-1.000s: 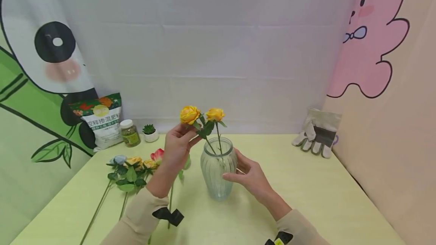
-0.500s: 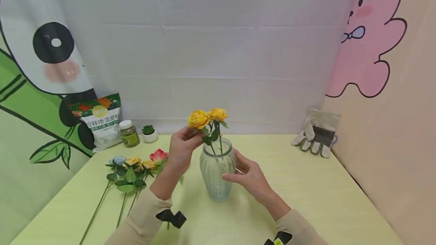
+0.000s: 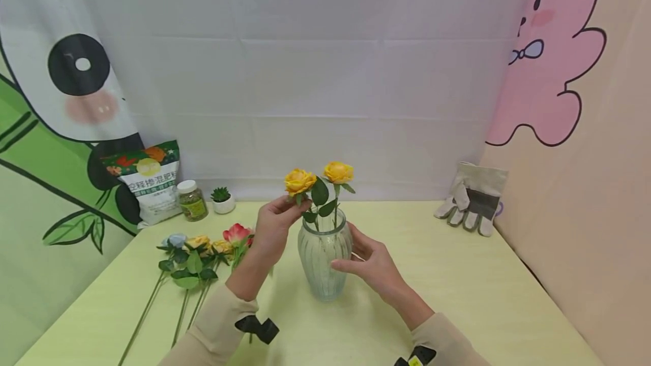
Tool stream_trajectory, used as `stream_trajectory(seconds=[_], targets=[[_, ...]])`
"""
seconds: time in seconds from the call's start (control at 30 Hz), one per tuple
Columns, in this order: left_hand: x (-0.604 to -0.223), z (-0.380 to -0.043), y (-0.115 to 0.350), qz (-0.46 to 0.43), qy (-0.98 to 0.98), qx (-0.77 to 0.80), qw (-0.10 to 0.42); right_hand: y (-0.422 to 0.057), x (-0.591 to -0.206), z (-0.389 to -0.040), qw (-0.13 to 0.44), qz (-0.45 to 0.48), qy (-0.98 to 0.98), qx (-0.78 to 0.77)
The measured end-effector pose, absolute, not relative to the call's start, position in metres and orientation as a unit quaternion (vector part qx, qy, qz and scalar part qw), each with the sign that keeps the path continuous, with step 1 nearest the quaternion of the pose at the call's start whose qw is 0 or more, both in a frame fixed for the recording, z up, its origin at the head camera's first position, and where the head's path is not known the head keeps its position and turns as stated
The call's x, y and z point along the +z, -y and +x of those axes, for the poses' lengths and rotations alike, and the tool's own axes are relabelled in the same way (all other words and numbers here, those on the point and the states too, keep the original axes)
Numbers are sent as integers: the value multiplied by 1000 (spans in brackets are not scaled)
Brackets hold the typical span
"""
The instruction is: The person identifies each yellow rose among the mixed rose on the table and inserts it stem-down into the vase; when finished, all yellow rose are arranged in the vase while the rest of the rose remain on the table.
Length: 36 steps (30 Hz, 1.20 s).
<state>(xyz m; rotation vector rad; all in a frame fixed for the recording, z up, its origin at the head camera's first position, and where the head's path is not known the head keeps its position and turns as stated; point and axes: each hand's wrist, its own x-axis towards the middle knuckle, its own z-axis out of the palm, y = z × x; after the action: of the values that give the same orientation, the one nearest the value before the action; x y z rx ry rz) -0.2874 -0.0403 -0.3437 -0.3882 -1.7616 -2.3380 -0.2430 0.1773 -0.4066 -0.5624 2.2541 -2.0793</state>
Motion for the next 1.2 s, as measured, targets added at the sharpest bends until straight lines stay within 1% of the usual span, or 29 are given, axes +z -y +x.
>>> stream_trajectory(seconds=[0.53, 0.7, 1.0, 1.2], targets=[[-345, -292, 38, -107, 612, -782, 47, -177, -407, -244, 12, -183, -726, -662], [-352, -294, 43, -102, 600, -792, 44, -176, -407, -244, 14, -175, -725, -666], [-371, -297, 72, -94, 616, -781, 46, -176, -406, -244, 14, -174, -725, -666], [-388, -300, 105, -69, 660, -745, 71, -178, -407, -244, 14, -176, -727, -663]])
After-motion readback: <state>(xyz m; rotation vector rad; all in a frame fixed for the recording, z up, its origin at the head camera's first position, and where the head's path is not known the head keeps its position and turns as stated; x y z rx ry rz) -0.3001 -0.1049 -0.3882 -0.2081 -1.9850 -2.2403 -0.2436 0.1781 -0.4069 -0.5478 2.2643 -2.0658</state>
